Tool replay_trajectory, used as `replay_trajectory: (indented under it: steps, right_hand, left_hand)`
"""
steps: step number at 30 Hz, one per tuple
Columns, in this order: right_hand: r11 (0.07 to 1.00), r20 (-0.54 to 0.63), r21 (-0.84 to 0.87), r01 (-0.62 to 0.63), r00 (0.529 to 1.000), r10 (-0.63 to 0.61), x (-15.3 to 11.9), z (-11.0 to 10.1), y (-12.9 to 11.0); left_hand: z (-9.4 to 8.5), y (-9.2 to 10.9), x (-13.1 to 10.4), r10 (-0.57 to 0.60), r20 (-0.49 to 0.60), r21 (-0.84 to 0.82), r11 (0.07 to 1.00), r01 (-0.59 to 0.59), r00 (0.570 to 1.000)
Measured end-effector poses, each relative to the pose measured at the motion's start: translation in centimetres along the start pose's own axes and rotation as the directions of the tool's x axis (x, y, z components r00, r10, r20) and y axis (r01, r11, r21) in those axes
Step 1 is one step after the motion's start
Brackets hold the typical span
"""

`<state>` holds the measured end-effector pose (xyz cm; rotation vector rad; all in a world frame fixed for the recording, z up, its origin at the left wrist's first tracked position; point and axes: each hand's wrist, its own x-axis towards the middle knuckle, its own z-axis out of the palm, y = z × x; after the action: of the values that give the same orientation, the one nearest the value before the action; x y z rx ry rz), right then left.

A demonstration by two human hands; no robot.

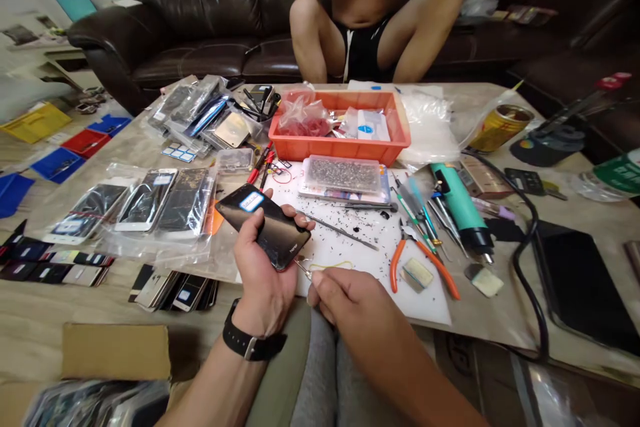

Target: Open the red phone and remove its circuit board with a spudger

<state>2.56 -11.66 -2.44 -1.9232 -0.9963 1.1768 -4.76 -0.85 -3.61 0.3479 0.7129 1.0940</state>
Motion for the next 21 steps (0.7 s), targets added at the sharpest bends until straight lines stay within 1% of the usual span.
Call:
replay_trajectory:
  steps: [2, 4, 6, 8, 9, 10, 11, 13, 16, 18, 20, 21]
  right_hand:
    - [0.989, -0.082, -0.145, 0.032, 0.996, -0.044, -0.1, 0.4, -0.1]
    - [0.947, -0.165, -0.296, 0.123, 0.97, -0.177, -0.2, 0.9, 0.1]
    - [0.866, -0.22, -0.441, 0.235, 0.908, -0.358, -0.2, 1.3, 0.5]
    - [0.766, -0.241, -0.569, 0.3, 0.829, -0.504, -0.2, 1.6, 0.9]
    - [0.723, -0.243, -0.617, 0.31, 0.799, -0.55, -0.1, 1.6, 1.1]
    - [0.691, -0.238, -0.652, 0.312, 0.781, -0.578, 0.0, 1.6, 1.2]
    - [0.672, -0.233, -0.672, 0.31, 0.774, -0.589, 0.1, 1.5, 1.3]
    - [0.671, -0.232, -0.678, 0.3, 0.779, -0.582, 0.3, 1.2, 1.3]
    - [0.705, -0.219, -0.644, 0.297, 0.811, -0.542, 0.7, 0.8, 1.0]
    - [0.739, -0.203, -0.623, 0.258, 0.858, -0.471, 0.9, 0.5, 0.6]
    - [0.759, -0.178, -0.631, 0.16, 0.922, -0.342, 1.0, 0.3, 0.0]
    - [0.751, -0.165, -0.651, 0.107, 0.947, -0.277, 1.0, 0.2, -0.3]
  left_hand:
    - [-0.2, -0.1, 0.1, -0.014, -0.033, -0.003, 1.0, 0.014, 0.999]
    - [-0.4, -0.1, 0.1, -0.01, -0.069, -0.004, 1.0, 0.01, 0.998]
    - [-0.5, -0.2, 0.3, -0.003, -0.104, -0.004, 1.0, 0.003, 0.995]
    - [-0.7, -0.2, 0.4, -0.006, -0.141, -0.007, 1.0, 0.005, 0.99]
    - [-0.8, -0.3, 0.5, -0.001, -0.151, -0.008, 1.0, 0.0, 0.988]
    - [-0.9, -0.3, 0.5, 0.006, -0.156, -0.006, 1.0, -0.007, 0.988]
    - [-0.9, -0.3, 0.6, 0.017, -0.159, -0.005, 1.0, -0.018, 0.987]
    - [-0.9, -0.4, 0.6, 0.037, -0.163, -0.008, 0.999, -0.039, 0.986]
    - [-0.8, -0.5, 0.8, 0.058, -0.169, -0.017, 0.998, -0.062, 0.984]
    - [-0.7, -0.4, 0.9, 0.07, -0.165, -0.019, 0.997, -0.074, 0.984]
    - [-0.8, -0.4, 0.9, 0.073, -0.159, -0.025, 0.997, -0.078, 0.984]
    - [-0.8, -0.4, 1.0, 0.07, -0.157, -0.03, 0.997, -0.076, 0.985]
